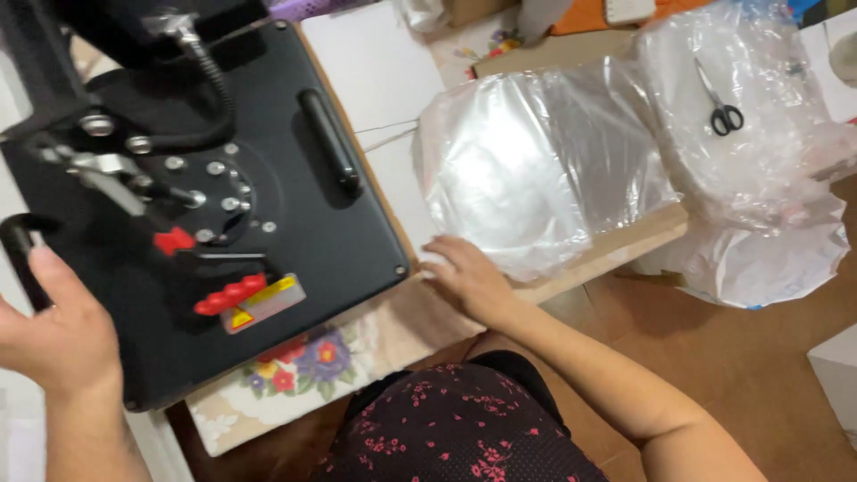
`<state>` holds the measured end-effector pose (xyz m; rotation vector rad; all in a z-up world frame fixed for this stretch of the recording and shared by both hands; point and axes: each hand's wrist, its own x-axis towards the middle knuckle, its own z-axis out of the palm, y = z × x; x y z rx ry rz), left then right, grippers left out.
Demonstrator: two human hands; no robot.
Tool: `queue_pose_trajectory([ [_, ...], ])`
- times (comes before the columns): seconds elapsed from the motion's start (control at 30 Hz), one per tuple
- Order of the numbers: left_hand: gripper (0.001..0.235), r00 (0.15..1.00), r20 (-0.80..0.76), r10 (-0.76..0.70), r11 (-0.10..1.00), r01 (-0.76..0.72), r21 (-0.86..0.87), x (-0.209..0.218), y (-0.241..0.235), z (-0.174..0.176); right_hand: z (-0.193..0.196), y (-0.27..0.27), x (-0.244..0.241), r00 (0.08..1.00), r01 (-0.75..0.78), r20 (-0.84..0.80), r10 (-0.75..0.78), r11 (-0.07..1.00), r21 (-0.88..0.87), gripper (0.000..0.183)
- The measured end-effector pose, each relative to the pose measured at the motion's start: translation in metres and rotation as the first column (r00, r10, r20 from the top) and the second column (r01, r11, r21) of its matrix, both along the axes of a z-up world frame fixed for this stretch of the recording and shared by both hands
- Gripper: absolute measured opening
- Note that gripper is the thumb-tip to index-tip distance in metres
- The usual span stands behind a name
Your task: The person is preparing items by placing them into plastic bags and then using a heat press machine to apply designs or heat-seal them.
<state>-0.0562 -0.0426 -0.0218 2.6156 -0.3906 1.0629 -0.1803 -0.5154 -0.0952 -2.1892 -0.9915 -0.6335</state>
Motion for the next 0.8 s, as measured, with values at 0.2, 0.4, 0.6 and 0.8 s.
queue_pose_trajectory([
  [0.2, 0.022, 0.858, -0.026, -0.513, 0.858, 0.514, 0.013, -0.11, -0.329, -0.021, -0.059, -0.185, -0.018, 0.631, 0.286, -0.567, -0.53, 0.838, -0.465, 0.031],
  [0.4, 0.04, 0.362, -0.761, -0.539, 0.797, 0.511, -0.322, -0.115, -0.483, -0.095, -0.088, -0.232, -0.001, 0.69, 0.089, -0.598, -0.408, 0.867, -0.489, 0.074],
  [0.6, 0.079, 0.295, -0.884, -0.364, 0.852, 0.488, -0.188, -0.106, -0.496, -0.125, -0.102, -0.24, 0.01, 0.734, 0.065, -0.626, -0.264, 0.945, -0.322, 0.028],
  [0.8, 0.047, 0.216, -0.844, -0.491, 0.827, 0.42, -0.374, -0.094, -0.489, -0.129, -0.097, -0.249, 0.015, 0.748, 0.072, -0.615, -0.25, 0.952, -0.299, 0.022],
])
